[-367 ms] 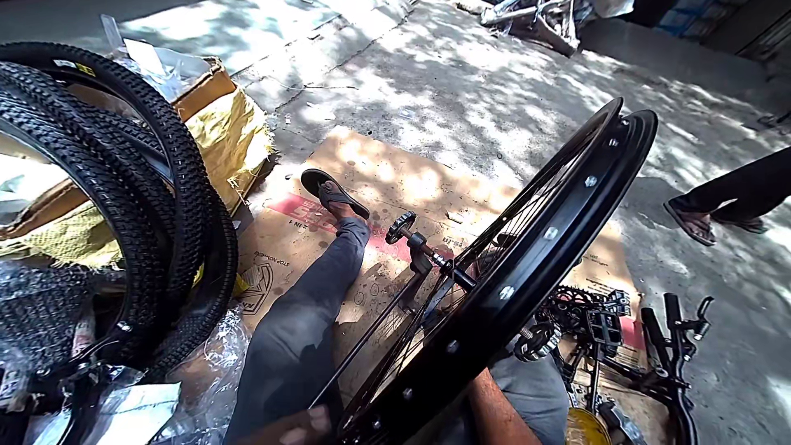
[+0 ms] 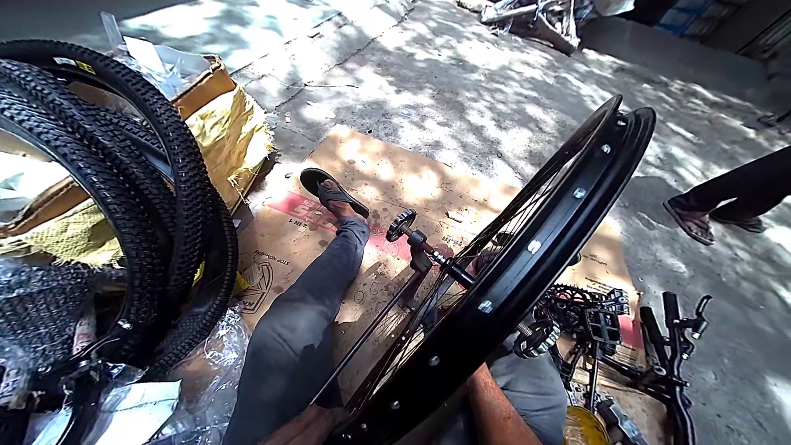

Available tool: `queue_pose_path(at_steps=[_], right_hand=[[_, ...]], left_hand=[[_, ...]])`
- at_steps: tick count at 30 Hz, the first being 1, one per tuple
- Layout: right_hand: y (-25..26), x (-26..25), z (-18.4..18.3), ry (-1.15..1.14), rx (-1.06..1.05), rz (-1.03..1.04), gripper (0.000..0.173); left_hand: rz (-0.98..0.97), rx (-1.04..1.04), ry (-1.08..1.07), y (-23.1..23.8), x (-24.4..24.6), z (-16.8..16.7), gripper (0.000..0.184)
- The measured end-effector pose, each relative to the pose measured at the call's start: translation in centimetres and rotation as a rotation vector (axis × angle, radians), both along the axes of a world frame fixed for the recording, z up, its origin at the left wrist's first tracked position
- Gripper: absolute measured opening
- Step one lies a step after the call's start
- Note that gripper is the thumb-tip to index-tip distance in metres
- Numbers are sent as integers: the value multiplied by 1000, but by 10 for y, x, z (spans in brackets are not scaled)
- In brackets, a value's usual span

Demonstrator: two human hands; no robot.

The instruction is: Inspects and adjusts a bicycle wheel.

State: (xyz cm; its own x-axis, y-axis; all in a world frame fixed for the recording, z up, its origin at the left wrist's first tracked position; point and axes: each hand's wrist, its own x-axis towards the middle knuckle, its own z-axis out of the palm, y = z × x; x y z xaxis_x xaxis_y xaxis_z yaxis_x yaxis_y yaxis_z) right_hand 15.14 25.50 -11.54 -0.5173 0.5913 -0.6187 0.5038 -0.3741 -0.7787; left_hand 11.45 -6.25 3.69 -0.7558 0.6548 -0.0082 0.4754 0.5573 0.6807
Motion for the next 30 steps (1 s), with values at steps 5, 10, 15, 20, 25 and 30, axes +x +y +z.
queue_pose_path(at_steps=[5, 10, 15, 20, 25, 30], right_hand=[[5, 0, -47, 144, 28, -121, 31], [-22, -3, 22, 36, 84, -104, 32], [-14, -9, 7, 123, 24, -158, 30], [3, -22, -58, 83, -74, -358, 39], [-38, -6, 10, 104, -161, -503, 54], [-75, 50, 47, 319, 824, 196, 40]], left_hand=[[-16, 92, 114, -14, -1, -21, 33], [-25, 2, 146, -15, 2, -38, 35], [2, 101, 167, -12, -2, -12, 38], [33, 651, -77, -4, -23, 22, 45], [26, 591, -218, -12, -18, -32, 57], [48, 498, -320, -27, -1, -77, 40]])
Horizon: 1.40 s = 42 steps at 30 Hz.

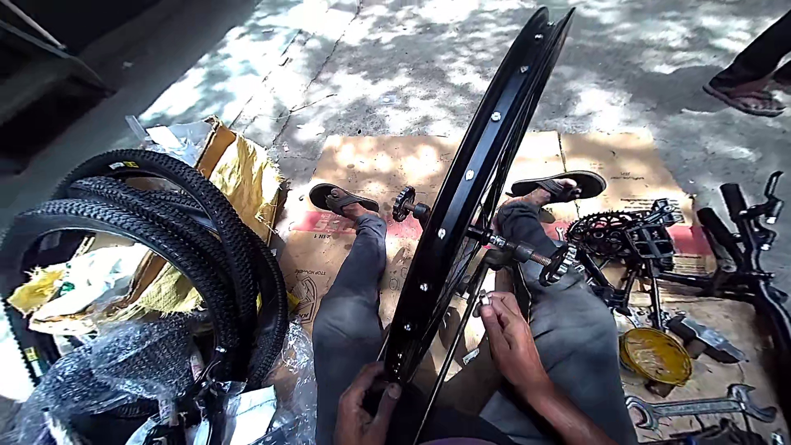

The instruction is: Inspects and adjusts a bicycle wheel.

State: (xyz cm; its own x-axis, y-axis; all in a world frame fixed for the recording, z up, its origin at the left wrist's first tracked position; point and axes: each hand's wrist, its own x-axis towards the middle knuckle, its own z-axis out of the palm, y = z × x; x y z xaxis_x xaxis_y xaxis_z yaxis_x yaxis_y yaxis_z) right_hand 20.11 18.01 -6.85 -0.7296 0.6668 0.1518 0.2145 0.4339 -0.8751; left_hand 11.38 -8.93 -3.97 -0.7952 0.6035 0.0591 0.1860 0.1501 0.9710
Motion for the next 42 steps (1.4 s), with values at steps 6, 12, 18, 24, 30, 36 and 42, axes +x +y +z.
queue_pose_path(at_steps=[6, 12, 18, 24, 30, 36, 42], right_hand=[[1, -22, 64, 314, 516, 394, 18], [2, -48, 109, 409, 610, 335, 19], [-3, -69, 128, 633, 532, 287, 16], [-2, -100, 143, 699, 321, 202, 18], [-24, -124, 153, 620, 379, -87, 19], [53, -88, 192, 270, -409, 1035, 51], [24, -91, 170, 563, 149, 443, 26]], left_hand=[[-14, 134, 97, 23, -12, 26, 27], [-66, 315, 143, 57, -30, 80, 31], [-66, 371, 261, 90, -43, 113, 44], [-111, 457, 16, 109, -40, 132, 60], [-83, 487, -56, 114, -41, 144, 58], [-98, 471, -41, 110, -40, 137, 50], [-82, 479, -38, 114, -38, 138, 41]])
